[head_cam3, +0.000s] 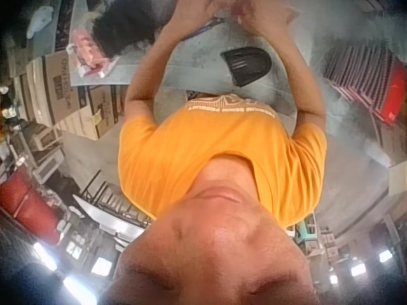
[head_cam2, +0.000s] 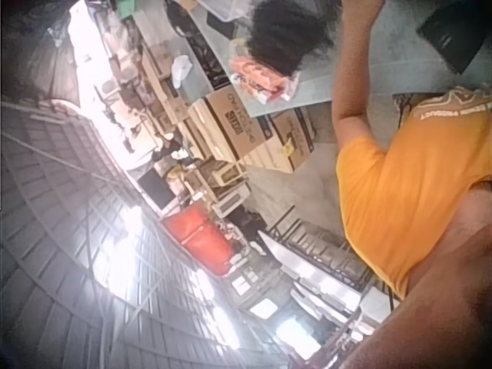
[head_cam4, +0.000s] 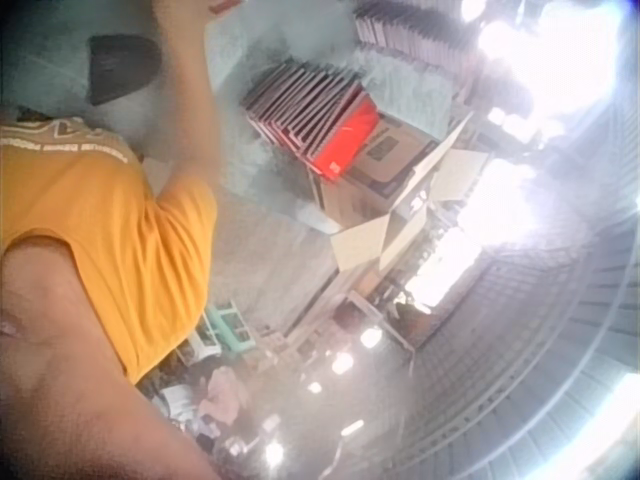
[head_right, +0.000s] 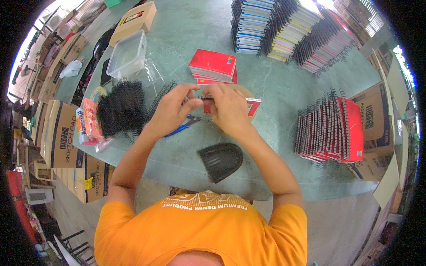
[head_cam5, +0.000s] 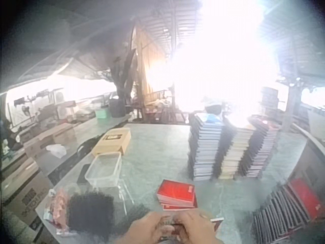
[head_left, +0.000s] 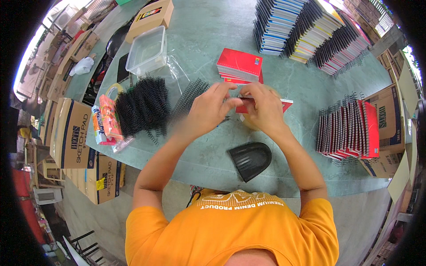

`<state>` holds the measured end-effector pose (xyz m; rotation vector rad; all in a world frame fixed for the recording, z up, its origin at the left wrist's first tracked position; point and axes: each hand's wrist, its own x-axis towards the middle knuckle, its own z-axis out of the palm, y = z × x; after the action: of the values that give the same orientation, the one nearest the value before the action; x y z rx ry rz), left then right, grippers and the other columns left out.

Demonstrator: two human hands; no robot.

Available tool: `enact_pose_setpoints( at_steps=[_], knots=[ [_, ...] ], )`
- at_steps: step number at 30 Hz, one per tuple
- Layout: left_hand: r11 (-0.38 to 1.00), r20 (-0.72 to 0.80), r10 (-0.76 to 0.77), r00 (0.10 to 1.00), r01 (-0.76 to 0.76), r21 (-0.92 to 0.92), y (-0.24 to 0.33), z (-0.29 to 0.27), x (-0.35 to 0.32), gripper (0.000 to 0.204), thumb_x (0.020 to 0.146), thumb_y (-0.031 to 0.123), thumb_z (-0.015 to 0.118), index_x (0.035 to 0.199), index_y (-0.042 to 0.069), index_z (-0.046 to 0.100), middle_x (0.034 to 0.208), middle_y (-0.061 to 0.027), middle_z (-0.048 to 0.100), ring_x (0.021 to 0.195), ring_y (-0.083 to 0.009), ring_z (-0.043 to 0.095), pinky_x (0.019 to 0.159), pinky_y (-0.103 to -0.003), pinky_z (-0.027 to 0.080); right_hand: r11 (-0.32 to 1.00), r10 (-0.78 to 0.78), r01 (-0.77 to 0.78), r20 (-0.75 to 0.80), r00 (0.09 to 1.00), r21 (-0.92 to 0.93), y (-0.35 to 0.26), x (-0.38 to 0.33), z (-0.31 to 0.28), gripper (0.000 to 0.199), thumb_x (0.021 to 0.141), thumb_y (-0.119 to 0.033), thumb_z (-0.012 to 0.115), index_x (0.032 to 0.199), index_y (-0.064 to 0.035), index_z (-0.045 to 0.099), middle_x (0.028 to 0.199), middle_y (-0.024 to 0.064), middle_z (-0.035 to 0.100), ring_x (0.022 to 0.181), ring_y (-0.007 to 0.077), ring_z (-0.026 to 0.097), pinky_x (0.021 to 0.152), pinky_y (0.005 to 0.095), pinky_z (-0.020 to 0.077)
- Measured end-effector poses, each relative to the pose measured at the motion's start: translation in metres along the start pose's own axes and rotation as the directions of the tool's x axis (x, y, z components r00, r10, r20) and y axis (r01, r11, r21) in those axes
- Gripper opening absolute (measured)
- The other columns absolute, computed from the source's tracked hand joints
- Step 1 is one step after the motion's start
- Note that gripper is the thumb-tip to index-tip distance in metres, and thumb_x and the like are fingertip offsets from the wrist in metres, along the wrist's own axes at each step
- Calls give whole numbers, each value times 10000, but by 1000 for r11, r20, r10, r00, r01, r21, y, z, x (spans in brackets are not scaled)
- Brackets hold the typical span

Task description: The person binds notebooks by threading a spiral coil into pre-punched holes of a notebook cover and paper stack, using a small piece of dark material to help rotate the coil, and then cutting the excess coil with pliers.

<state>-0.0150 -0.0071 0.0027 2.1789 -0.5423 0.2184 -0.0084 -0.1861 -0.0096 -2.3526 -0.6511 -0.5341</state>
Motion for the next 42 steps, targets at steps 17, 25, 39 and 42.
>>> enact_pose_setpoints(
  at_steps=[17, 25, 39, 42],
  knots=[
    [947, -245, 246, 938, -178, 269, 21, 20, -29, 513, 796, 110, 610, 1287, 192, 485, 922, -167, 526, 818, -321, 575, 698, -424, 497, 787, 341, -459, 330, 880, 413, 65, -27, -51, 228, 735, -41, 722, 944, 1, 641, 853, 51, 670, 784, 133, 635, 722, 258, 498],
    [958, -293, 230, 928, -162, 238, 33, -1, -7, 468, 750, 33, 665, 1193, 169, 601, 876, -91, 550, 797, -215, 540, 749, -309, 443, 469, 473, -476, 243, 847, 744, 66, -55, -32, 188, 785, -32, 683, 969, 4, 673, 900, 28, 676, 804, 85, 592, 736, 230, 480],
    [967, 132, 173, 976, -194, 167, 28, 23, -13, 453, 740, -29, 620, 1155, 151, 628, 820, -84, 526, 783, -220, 529, 720, -320, 448, 465, 450, -429, 211, 868, 774, 61, -54, -22, 196, 790, -34, 680, 984, -14, 660, 888, 21, 669, 791, 84, 588, 728, 231, 470],
    [972, -155, 190, 969, -164, 169, 33, 19, -1, 445, 747, -11, 633, 1157, 163, 630, 800, -75, 509, 776, -215, 521, 702, -309, 446, 456, 435, -444, 242, 868, 772, 62, -58, -20, 215, 790, -22, 675, 1004, -9, 658, 922, 30, 675, 849, 85, 596, 767, 239, 480]
  ],
)
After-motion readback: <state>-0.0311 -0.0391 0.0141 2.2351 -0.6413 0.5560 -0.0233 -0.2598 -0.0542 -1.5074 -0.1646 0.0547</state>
